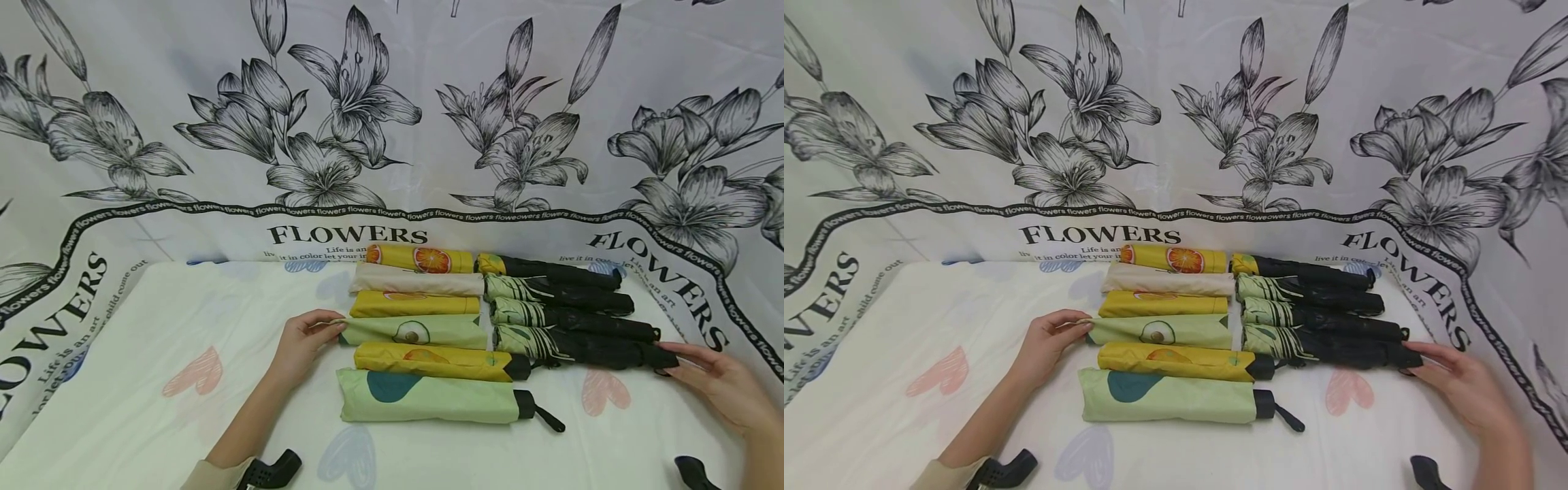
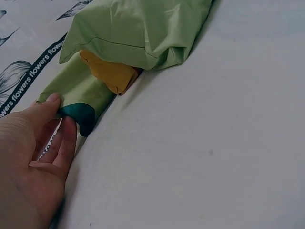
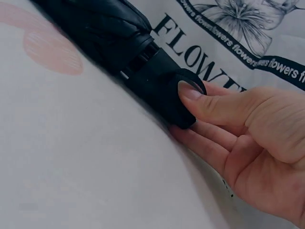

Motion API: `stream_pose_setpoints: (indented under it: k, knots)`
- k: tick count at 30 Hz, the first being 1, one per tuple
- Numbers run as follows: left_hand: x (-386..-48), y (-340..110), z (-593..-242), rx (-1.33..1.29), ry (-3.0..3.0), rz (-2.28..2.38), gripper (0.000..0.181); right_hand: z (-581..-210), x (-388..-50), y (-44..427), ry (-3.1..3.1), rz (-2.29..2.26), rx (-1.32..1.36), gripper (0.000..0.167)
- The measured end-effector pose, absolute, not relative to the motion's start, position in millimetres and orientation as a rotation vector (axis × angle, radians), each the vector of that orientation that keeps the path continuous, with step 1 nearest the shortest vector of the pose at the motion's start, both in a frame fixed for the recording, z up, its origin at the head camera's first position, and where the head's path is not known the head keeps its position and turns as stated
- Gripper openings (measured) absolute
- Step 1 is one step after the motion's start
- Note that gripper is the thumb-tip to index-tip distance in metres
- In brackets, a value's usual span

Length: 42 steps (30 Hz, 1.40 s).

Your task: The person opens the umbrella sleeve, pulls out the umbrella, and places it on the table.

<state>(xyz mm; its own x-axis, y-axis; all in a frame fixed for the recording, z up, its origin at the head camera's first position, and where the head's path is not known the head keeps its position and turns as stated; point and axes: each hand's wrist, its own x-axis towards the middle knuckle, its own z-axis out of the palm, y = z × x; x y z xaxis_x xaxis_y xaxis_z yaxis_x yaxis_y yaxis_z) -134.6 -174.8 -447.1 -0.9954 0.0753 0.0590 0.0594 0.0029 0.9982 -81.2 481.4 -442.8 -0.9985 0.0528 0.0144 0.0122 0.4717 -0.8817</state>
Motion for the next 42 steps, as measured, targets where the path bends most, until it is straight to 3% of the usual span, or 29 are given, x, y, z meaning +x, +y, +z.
stream_pose_setpoints:
  k: [6, 16, 26, 32, 42]
  knots:
    - [-134, -175, -445, 0.135, 2.219, 2.211, 0.022, -442, -83, 483, -2.478, 1.920, 0.062, 0.060]
    - [-130, -173, -437, 0.141, 2.234, 2.192, 0.032, -403, -87, 452, -2.695, 1.502, -0.168, 0.049]
    - [-113, -167, -428, -0.044, 2.362, 2.178, 0.047, -379, -92, 386, -2.401, 1.836, 0.280, 0.050]
    - [-98, -160, -427, -0.179, 2.399, 2.208, 0.027, -382, -86, 342, -2.296, 1.961, 0.390, 0.047]
    - [-93, -152, -440, 0.191, 2.351, 2.072, 0.022, -396, -81, 301, -2.418, 1.894, 0.397, 0.038]
